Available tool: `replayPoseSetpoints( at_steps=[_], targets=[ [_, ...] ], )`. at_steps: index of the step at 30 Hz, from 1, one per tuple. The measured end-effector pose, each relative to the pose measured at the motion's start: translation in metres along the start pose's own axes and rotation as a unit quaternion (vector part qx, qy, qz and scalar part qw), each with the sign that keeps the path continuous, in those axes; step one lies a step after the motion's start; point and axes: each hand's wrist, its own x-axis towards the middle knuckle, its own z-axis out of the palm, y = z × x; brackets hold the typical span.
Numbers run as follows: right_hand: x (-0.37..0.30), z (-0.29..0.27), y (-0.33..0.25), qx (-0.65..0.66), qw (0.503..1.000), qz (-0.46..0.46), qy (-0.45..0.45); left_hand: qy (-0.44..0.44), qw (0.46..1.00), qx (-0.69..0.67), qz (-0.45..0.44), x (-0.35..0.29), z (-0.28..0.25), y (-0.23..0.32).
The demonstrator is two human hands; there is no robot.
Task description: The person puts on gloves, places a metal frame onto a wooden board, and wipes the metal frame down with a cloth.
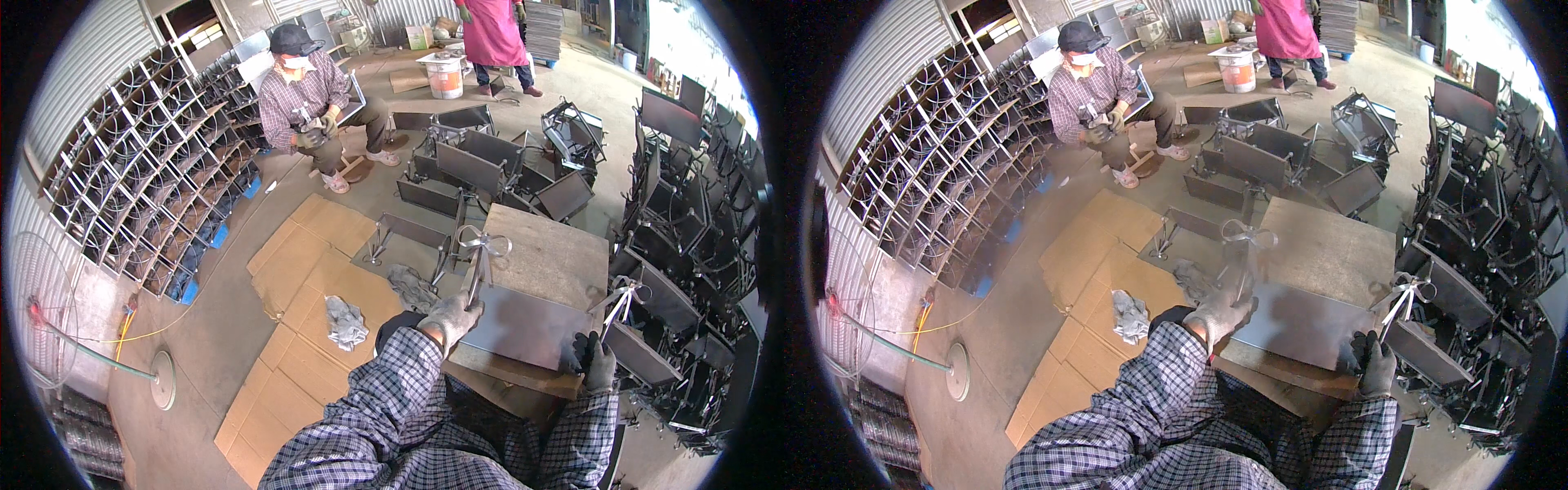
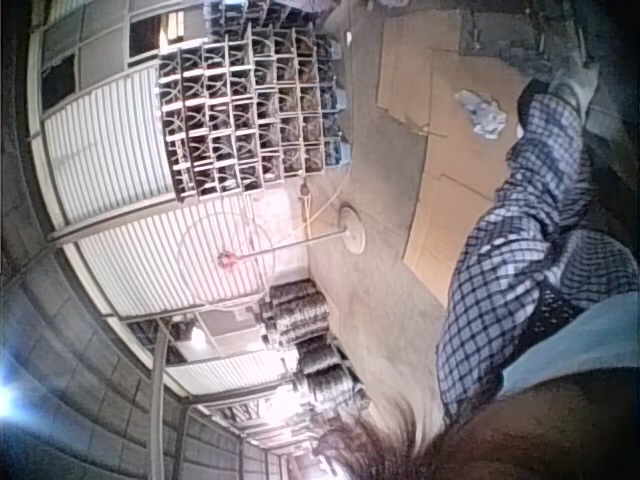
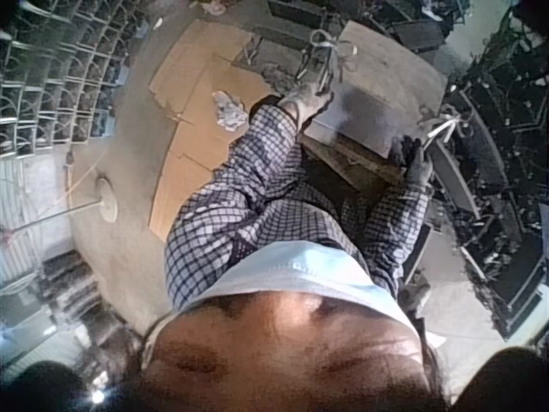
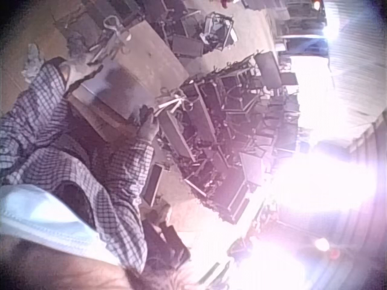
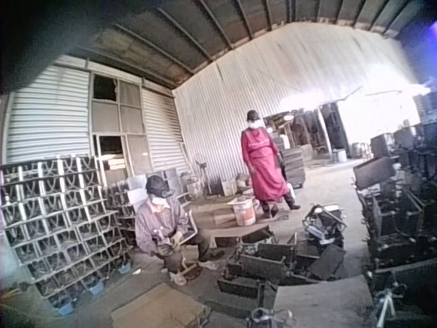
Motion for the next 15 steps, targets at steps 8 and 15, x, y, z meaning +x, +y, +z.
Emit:
replayPoseSetpoints(
  at_steps=[8, 15],
  targets=[
    [-0.003, 0.004, 0.001, 0.042, 0.999, 0.000, 0.020, -0.022, 0.999, 0.012, -0.026, -0.005, -0.007, 0.009],
    [-0.004, 0.006, 0.000, 0.031, 0.999, -0.007, 0.019, -0.016, 1.000, -0.012, -0.022, -0.010, -0.008, 0.012]
  ],
)
